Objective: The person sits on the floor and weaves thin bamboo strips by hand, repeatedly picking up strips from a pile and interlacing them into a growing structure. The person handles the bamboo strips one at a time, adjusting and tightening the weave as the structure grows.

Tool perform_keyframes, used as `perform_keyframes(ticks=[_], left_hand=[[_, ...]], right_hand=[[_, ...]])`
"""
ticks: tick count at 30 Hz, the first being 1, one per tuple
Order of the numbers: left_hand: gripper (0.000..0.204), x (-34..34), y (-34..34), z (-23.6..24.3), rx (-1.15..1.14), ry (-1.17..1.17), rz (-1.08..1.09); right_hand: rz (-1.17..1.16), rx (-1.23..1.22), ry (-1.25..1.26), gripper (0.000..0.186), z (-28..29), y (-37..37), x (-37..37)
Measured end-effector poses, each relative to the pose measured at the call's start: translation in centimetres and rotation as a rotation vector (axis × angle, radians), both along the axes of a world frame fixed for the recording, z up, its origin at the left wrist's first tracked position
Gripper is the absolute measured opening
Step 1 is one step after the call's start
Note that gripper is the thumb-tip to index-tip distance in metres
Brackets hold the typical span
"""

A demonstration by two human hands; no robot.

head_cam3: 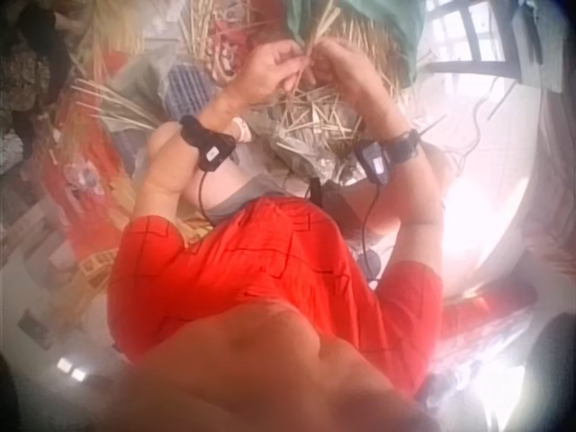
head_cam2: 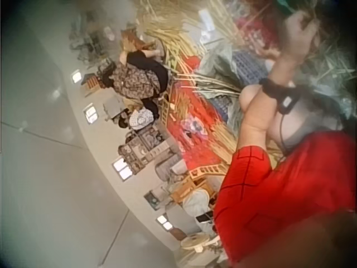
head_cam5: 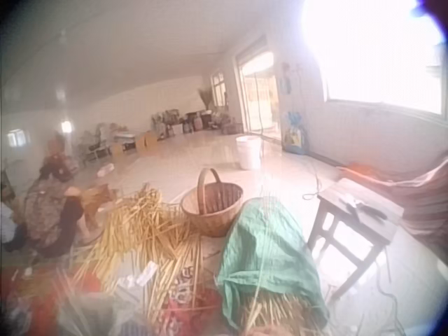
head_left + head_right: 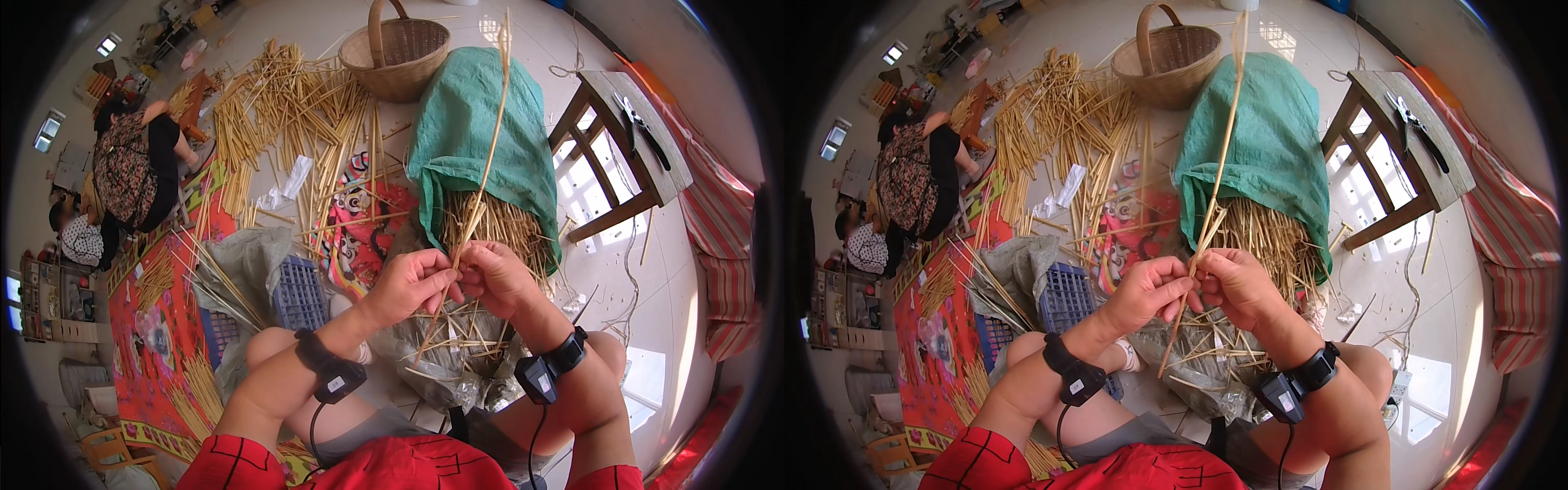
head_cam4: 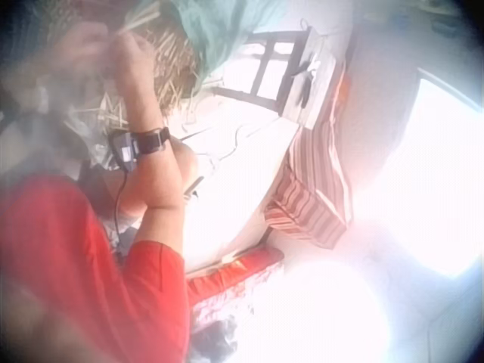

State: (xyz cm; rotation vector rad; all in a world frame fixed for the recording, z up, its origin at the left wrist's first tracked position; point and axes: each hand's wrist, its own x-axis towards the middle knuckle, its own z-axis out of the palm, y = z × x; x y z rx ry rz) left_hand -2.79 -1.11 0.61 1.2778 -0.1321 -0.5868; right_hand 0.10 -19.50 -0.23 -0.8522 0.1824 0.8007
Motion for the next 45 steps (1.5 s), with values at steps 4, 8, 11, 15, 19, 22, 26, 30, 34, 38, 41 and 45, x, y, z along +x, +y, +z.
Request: perform_keyframes(ticks=[4,8,11,15,19,22,26,30,34,38,41,45], left_hand=[[0.017,0.1,0.1,0.1,-0.006,-0.007,-0.016],[0.020,0.1,0.0,0.2,0.011,-0.013,-0.027],[0.021,0.2,-0.1,0.1,0.045,-0.032,-0.022],[0.020,0.2,-0.3,-0.1,0.105,-0.055,0.009],[0.021,0.2,-0.1,-0.2,0.058,-0.005,0.013],[0.021,0.3,0.1,0.1,-0.046,0.048,-0.016],[0.022,0.3,0.3,0.3,-0.139,0.086,-0.070],[0.023,0.2,0.7,0.6,-0.211,0.131,-0.110],[0.024,0.2,0.9,0.6,-0.218,0.148,-0.163],[0.022,0.1,0.8,1.1,-0.218,0.159,-0.279],[0.019,-0.1,0.5,0.7,-0.219,0.133,-0.262],[0.019,0.4,0.6,0.5,-0.089,0.042,-0.125]], right_hand=[[-0.003,0.021,-0.008,0.016,0.8,0.1,-0.1],[-0.024,0.020,-0.010,0.016,1.3,0.1,-0.2],[-0.051,-0.053,-0.082,0.015,1.1,0.0,-0.2],[-0.042,-0.286,-0.341,0.014,1.9,0.0,-0.3],[0.045,-0.362,-0.398,0.012,2.3,-0.2,0.0],[0.108,-0.254,-0.366,0.013,2.6,-0.7,0.4],[0.139,-0.060,-0.251,0.012,1.7,-1.0,0.4],[0.170,0.064,-0.149,0.013,1.2,-1.0,0.4],[0.246,0.112,-0.099,0.012,1.1,-1.1,0.4],[0.198,-0.098,-0.105,0.014,1.3,-0.9,0.2],[0.371,-0.808,-0.490,0.015,-0.1,-0.5,-0.2],[0.927,-1.584,-0.907,0.018,-1.8,-1.7,-0.8]])
